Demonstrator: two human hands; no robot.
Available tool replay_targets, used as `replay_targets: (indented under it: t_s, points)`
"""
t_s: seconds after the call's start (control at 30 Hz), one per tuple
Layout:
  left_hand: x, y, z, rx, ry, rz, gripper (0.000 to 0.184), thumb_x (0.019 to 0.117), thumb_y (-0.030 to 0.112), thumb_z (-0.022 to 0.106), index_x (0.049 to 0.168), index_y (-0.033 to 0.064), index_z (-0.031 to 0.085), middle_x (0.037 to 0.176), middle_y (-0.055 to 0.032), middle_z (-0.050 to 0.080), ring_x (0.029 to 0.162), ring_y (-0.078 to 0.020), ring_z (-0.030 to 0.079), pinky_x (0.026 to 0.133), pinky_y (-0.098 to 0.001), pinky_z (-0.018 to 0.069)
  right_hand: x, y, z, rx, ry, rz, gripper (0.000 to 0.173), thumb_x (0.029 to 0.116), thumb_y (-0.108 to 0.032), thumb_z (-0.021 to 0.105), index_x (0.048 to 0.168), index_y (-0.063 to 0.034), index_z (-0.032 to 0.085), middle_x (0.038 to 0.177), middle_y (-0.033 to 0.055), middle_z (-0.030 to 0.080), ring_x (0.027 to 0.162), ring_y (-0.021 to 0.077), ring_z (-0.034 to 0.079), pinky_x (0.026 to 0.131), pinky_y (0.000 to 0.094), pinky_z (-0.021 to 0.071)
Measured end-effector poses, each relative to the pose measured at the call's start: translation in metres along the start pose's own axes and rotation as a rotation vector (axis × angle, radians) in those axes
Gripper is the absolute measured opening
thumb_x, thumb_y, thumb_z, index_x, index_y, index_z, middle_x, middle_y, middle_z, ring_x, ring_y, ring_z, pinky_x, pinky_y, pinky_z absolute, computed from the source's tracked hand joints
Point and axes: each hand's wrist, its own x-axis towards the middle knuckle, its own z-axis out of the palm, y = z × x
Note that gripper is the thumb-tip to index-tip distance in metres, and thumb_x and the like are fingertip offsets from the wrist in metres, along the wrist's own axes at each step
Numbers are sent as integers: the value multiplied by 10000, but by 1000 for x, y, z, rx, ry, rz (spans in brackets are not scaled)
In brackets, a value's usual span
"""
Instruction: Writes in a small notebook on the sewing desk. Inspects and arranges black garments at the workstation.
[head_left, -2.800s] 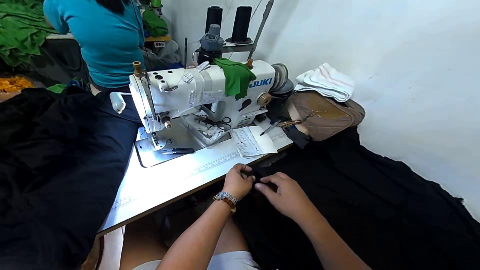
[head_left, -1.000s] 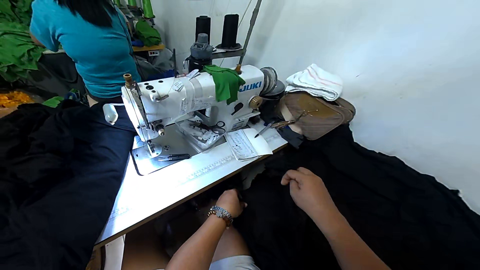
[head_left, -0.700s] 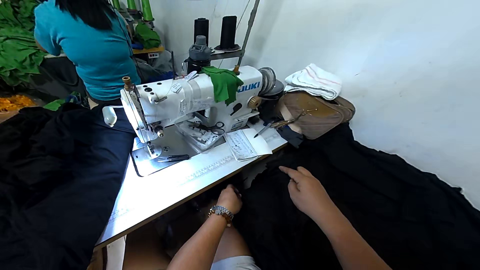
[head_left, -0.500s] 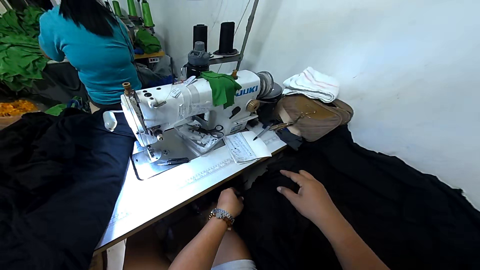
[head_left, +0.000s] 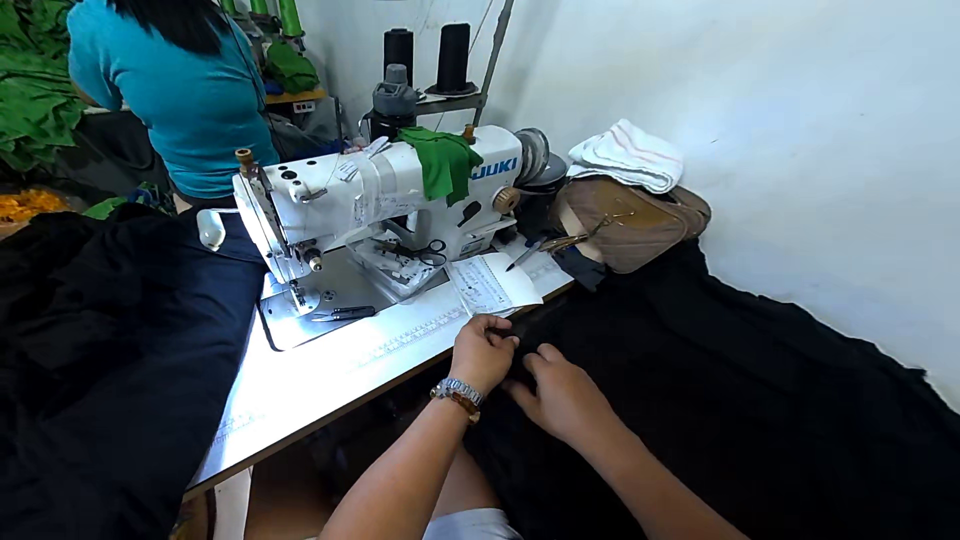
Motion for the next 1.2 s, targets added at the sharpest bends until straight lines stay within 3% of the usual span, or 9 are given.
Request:
replay_targets:
  t_s: [0.13,0.3,0.47,0.73,0.8,0.9,1.0,1.13,1.2]
  points:
    - [17,-45,-2,219,-165,5,445,1048,277,599,1420,50,508,1004,-164,723,851,-267,703,800,-480,582,2,22,-24,121,147,13,165,991,-16,598,1039,72,728,1081,256,679,1015,407,672,890,600,539]
    - [21,-99,5,614,-379,-91,398,1014,316,627,1307,50,665,1280,-187,677,1229,-330,635,1078,-542,482,-1,65,-36,213,312,100,269,1023,-19,558,1282,-70,609,1080,216,686,891,399,671,750,636,523]
    - [15,-90,9,485,-221,-59,244,1003,213,641,1172,44,687,1083,-169,717,1013,-302,703,912,-521,562,-7,74,-47,187,416,18,274,1003,34,458,885,-49,691,897,127,678,821,299,647,668,548,492]
    - [2,-29,-9,-291,-108,-207,281,983,32,646,1258,26,589,939,-100,618,692,-153,600,631,-329,555,-15,40,-55,67,419,-28,239,968,-6,523,1015,-6,757,1002,200,690,921,382,672,761,612,525]
    - [-3,-6,-13,-276,-145,-148,275,972,13,642,1243,38,600,877,-76,587,645,-132,574,605,-305,547,-15,28,-47,79,342,-48,161,967,-136,679,1012,-1,753,990,199,692,919,375,683,779,605,551]
    - [-2,3,-5,-85,-157,-9,269,961,73,657,1229,99,643,744,-79,580,534,-148,495,487,-294,436,-10,14,-24,70,165,-14,486,814,-398,873,1059,-8,720,1064,190,651,962,358,666,810,579,568]
    - [6,-7,5,41,-143,132,226,957,83,628,1177,110,669,799,-123,661,534,-210,543,480,-351,440,-3,16,-9,-15,226,-113,217,865,-137,811,966,20,701,969,180,641,854,340,682,721,525,594]
    - [8,-18,-2,302,-129,186,385,1038,166,578,1400,39,549,1166,-196,667,971,-309,673,840,-484,568,-7,24,-30,114,259,-69,124,968,25,631,1034,51,733,1027,222,702,962,375,691,855,586,553]
    - [19,-57,-2,530,-188,15,432,1011,255,630,1365,10,593,1340,-258,602,1230,-418,598,1030,-594,492,-7,34,-33,160,290,-53,194,985,27,598,1131,10,725,1073,204,719,977,367,704,866,605,551]
